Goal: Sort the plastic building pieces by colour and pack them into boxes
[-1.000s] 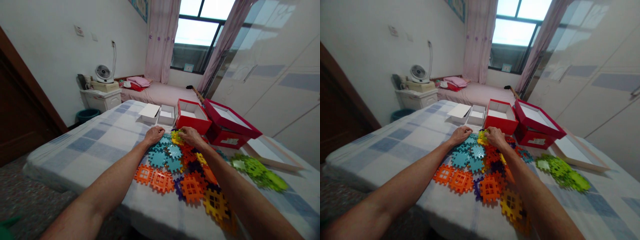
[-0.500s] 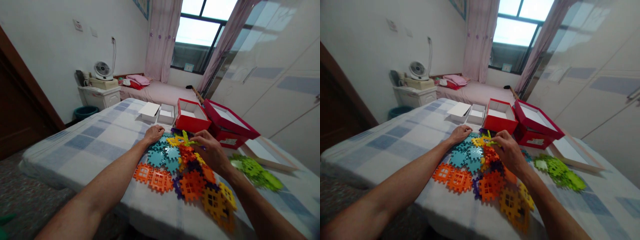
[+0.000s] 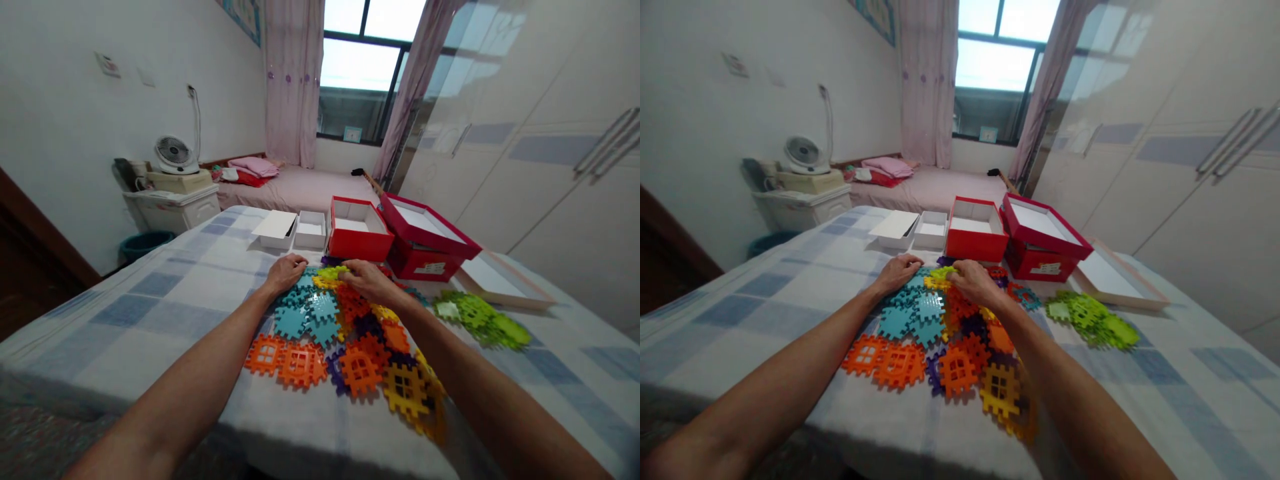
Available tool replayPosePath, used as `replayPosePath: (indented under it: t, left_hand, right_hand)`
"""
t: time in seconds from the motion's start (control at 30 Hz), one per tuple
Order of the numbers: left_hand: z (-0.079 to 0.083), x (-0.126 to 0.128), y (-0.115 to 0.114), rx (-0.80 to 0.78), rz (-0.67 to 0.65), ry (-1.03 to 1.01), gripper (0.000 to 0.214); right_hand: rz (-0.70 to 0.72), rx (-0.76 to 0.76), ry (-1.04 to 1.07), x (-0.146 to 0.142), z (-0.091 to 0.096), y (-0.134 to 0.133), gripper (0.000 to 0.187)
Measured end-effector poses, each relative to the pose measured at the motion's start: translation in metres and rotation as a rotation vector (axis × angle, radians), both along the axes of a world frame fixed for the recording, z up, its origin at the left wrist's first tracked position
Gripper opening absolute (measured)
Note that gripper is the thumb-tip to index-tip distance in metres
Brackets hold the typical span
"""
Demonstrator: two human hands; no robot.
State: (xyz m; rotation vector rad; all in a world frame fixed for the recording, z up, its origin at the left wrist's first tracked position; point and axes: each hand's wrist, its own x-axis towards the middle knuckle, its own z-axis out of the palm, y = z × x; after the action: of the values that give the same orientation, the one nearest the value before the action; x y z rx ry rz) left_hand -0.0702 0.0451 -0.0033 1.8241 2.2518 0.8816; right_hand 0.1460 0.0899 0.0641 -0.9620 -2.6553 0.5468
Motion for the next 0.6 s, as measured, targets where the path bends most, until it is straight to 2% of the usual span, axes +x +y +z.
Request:
replayPosePath:
  t: [0.1, 0.27, 0.43, 0.6]
  left_hand:
    - [0.000, 0.000, 0.000, 0.003, 0.006, -0.004, 0.034]
    - [-0.002, 0.000, 0.002, 0.005, 0.007, -0.015, 0.034]
    - [-0.003, 0.000, 0.002, -0.005, -0.002, -0.013, 0.034]
    - [-0.002, 0.000, 0.003, -0.007, -0.100, -0.020, 0.037]
  right_hand:
    - [-0.017, 0.027, -0.120, -0.015, -0.007, 0.002, 0.022]
    - [-0.066, 0.046, -0.147, -0.029, -0.017, 0.011, 0.030]
    - [-0.044, 0.087, -0.179, -0.044, -0.016, 0.021, 0.044]
    - [-0.075, 0.090, -0.257, -0.057, -0.012, 0.023, 0.042]
